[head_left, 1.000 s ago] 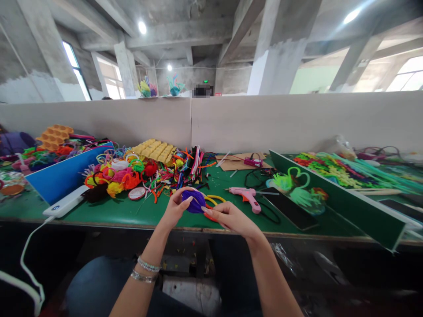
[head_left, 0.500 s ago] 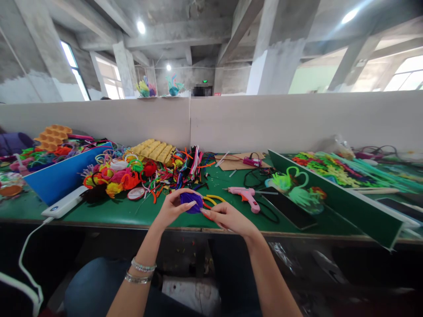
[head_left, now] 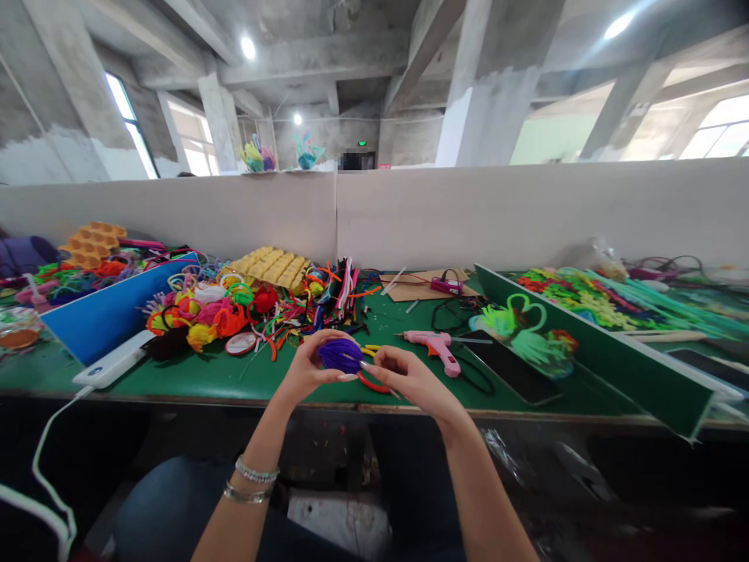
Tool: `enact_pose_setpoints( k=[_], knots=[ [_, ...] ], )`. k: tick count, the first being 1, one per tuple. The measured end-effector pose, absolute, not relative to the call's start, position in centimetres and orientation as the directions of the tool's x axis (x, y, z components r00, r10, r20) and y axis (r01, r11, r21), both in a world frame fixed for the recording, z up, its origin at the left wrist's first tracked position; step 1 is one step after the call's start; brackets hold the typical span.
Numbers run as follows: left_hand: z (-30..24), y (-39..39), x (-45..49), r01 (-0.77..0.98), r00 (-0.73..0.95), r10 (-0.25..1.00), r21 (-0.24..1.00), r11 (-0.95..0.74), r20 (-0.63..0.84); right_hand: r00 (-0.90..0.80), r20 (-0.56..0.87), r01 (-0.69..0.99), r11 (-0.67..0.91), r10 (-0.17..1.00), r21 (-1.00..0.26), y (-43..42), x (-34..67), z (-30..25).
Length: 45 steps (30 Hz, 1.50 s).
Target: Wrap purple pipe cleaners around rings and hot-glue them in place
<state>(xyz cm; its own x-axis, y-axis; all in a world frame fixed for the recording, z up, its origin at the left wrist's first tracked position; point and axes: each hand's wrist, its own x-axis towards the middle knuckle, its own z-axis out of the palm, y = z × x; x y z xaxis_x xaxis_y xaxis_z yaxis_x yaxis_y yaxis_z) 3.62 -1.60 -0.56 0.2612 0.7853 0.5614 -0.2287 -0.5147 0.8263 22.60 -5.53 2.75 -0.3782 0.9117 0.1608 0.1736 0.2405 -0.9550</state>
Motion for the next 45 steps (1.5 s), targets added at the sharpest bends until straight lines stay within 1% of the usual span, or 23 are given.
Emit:
enact_pose_setpoints(
  k=[4,7,10,13,16,19,23,28,34,45],
  knots=[
    [-0.3,-2.0,3.4,-0.045,0.33,0.804,0.859,-0.51,0.494,-0.384,0.16,0.208,0.254,0.909,-0.945,-5.2,22.9,2.5],
    [-0.2,-2.1,3.4,0.019,0.363,0.801,0.856,-0.517,0.476,-0.396,0.164,0.223,0.268,0.904,-0.937,-5.1,23.0,2.3],
    [-0.2,-2.1,3.6,0.045,0.366,0.802,0.852,-0.522,0.472,-0.388,0.178,0.25,0.289,0.904,-0.924,-5.0,23.0,2.2],
    [-0.2,-2.1,3.8,0.028,0.346,0.801,0.849,-0.528,0.488,-0.346,0.273,0.272,0.374,0.898,-0.887,-5.1,23.1,2.0],
    [-0.4,-2.1,3.9,-0.016,0.309,0.8,0.844,-0.537,0.514,-0.334,0.397,0.278,0.492,0.855,-0.825,-5.3,23.0,1.8],
    [-0.7,-2.0,4.0,-0.041,0.26,0.802,0.836,-0.548,0.539,-0.341,0.474,0.264,0.566,0.812,-0.781,-5.7,22.7,2.1],
    [-0.7,-1.9,4.0,-0.052,0.242,0.795,0.826,-0.561,0.556,-0.364,0.48,0.307,0.589,0.798,-0.747,-6.2,22.4,2.8],
    [-0.7,-1.9,3.9,-0.072,0.241,0.784,0.816,-0.573,0.572,-0.388,0.504,0.309,0.624,0.772,-0.718,-6.1,22.4,2.9],
    [-0.9,-1.8,3.8,-0.1,0.248,0.778,0.814,-0.572,0.577,-0.406,0.505,0.295,0.632,0.762,-0.717,-5.9,22.5,2.8],
    [-0.6,-2.0,3.8,-0.055,0.24,0.793,0.823,-0.565,0.56,-0.406,0.499,0.303,0.628,0.765,-0.717,-5.9,22.5,2.8]
  ],
)
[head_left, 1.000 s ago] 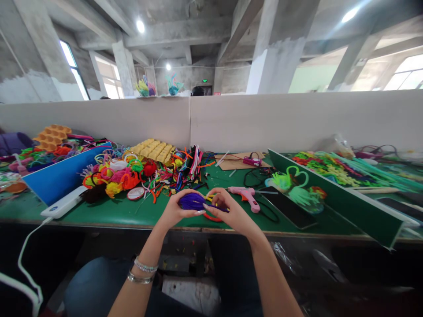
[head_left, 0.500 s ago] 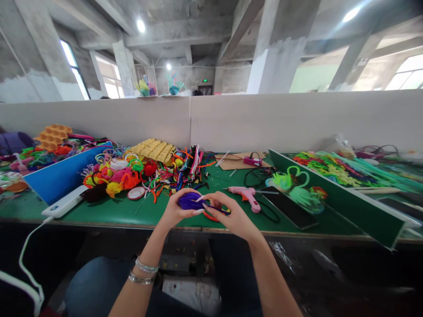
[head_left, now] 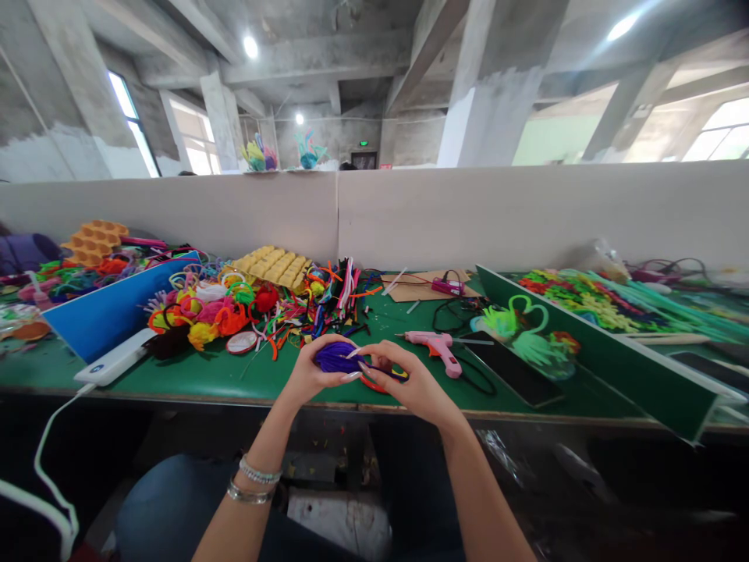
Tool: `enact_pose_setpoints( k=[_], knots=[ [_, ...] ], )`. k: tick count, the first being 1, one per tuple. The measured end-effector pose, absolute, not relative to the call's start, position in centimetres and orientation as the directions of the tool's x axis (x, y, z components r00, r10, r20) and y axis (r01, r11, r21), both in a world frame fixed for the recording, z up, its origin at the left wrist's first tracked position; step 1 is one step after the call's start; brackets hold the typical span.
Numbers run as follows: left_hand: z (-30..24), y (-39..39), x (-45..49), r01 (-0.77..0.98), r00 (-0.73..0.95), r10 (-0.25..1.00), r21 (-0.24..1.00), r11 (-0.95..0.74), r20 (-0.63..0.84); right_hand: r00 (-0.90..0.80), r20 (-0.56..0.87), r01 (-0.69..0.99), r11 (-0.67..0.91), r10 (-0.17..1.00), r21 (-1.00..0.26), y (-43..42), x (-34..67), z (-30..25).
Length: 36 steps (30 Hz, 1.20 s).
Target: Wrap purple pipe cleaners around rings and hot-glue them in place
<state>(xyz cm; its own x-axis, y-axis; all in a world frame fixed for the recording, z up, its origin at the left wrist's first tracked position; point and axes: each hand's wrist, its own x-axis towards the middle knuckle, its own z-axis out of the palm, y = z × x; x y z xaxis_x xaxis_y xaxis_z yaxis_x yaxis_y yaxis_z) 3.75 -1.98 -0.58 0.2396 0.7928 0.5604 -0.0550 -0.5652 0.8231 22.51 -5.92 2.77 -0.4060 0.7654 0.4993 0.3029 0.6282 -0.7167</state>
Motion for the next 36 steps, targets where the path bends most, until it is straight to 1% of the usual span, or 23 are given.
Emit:
enact_pose_setpoints(
  k=[11,17,25,36],
  knots=[
    [-0.76,-1.85,3.65,-0.03,0.255,0.796,0.827,-0.561,0.549,-0.413,0.479,0.3,0.613,0.774,-0.731,-5.92,22.51,2.64],
    [-0.85,-1.72,3.6,-0.034,0.266,0.778,0.813,-0.582,0.569,-0.421,0.461,0.307,0.601,0.781,-0.738,-5.85,22.43,2.61],
    [-0.46,-2.08,3.63,0.011,0.287,0.774,0.806,-0.591,0.564,-0.432,0.455,0.302,0.6,0.779,-0.74,-5.72,22.58,2.41],
    [-0.65,-2.01,3.7,-0.016,0.305,0.782,0.824,-0.566,0.543,-0.445,0.451,0.301,0.604,0.774,-0.738,-5.63,22.75,2.33]
  ],
)
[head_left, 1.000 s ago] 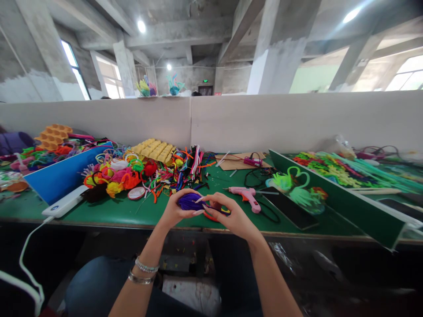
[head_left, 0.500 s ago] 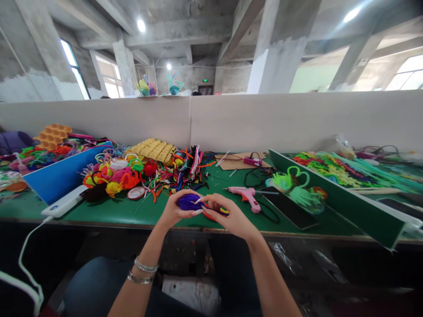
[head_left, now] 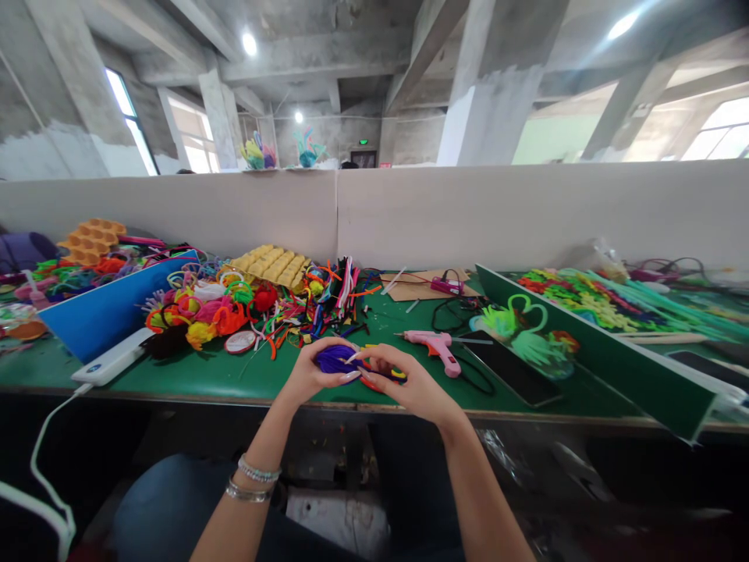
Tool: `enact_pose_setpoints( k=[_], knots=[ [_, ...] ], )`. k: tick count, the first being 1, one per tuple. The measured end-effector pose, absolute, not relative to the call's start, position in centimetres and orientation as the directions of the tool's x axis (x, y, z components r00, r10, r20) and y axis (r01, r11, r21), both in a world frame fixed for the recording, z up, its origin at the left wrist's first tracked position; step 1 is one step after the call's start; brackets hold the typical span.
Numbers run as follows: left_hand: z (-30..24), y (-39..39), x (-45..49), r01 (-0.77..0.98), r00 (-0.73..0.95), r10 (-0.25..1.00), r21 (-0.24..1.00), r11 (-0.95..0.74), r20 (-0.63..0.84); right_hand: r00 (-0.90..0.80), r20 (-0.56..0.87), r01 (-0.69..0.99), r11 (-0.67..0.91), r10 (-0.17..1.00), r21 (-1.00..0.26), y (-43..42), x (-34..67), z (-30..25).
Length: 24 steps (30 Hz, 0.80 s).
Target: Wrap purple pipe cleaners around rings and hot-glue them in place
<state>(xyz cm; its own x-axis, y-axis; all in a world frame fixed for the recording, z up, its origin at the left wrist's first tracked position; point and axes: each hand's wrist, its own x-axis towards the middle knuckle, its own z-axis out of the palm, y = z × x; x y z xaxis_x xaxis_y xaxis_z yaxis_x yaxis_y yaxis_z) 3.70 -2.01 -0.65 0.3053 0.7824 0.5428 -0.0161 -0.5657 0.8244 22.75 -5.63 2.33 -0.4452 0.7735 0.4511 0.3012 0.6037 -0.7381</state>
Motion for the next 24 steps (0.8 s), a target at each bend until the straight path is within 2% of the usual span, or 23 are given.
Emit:
enact_pose_setpoints(
  k=[8,24],
  knots=[
    [-0.7,-1.85,3.78,-0.016,0.26,0.788,0.818,-0.574,0.558,-0.409,0.49,0.26,0.613,0.77,-0.746,-5.68,22.59,2.48],
    [-0.41,-2.07,3.69,-0.023,0.297,0.769,0.81,-0.587,0.566,-0.436,0.513,0.31,0.658,0.74,-0.686,-5.77,22.72,2.43]
  ],
)
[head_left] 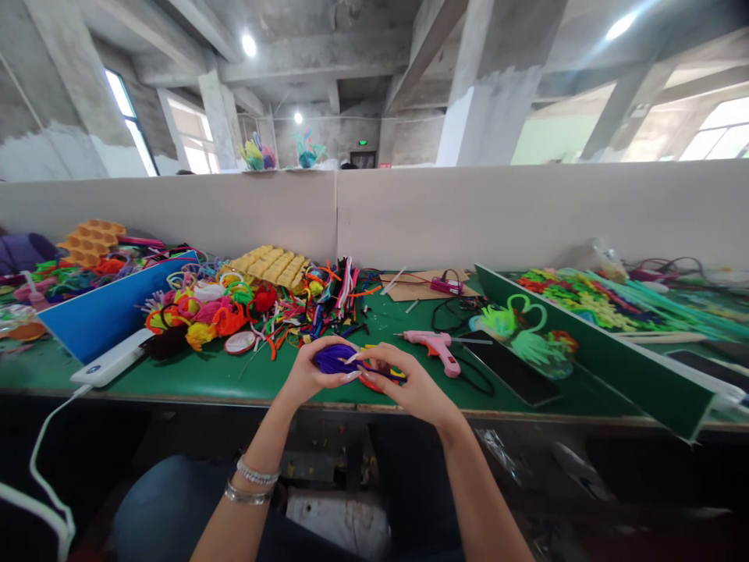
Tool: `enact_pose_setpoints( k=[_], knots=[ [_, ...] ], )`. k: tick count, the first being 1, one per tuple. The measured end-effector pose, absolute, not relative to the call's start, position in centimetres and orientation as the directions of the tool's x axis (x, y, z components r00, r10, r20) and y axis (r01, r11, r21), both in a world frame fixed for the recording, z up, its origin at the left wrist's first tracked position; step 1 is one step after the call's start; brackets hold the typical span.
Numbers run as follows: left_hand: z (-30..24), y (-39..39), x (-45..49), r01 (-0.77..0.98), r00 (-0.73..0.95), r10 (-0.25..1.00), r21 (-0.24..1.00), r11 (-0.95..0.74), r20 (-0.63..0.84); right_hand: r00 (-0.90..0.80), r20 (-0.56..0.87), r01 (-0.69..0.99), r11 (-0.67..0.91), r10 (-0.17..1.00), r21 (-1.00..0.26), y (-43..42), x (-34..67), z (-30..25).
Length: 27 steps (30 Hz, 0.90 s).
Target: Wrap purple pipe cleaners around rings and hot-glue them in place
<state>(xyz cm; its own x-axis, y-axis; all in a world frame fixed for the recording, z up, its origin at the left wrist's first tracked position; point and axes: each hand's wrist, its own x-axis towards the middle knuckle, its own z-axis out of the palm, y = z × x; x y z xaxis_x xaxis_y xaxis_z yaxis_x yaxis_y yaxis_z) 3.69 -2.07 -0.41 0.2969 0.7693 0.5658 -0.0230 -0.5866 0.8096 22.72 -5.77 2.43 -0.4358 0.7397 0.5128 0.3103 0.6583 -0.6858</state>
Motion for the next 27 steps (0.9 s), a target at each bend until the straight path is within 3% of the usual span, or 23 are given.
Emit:
enact_pose_setpoints(
  k=[7,14,27],
  knots=[
    [-0.43,-1.96,3.82,-0.016,0.263,0.787,0.818,-0.575,0.558,-0.394,0.555,0.284,0.671,0.733,-0.685,-5.63,22.53,2.36],
    [0.06,-2.02,3.42,0.15,0.317,0.779,0.783,-0.604,0.541,-0.467,0.532,0.372,0.703,0.706,-0.606,-5.36,23.02,2.1],
    [0.45,-2.21,3.32,0.148,0.349,0.758,0.766,-0.626,0.551,-0.509,0.515,0.361,0.714,0.69,-0.6,-5.12,23.19,1.7]
  ],
)
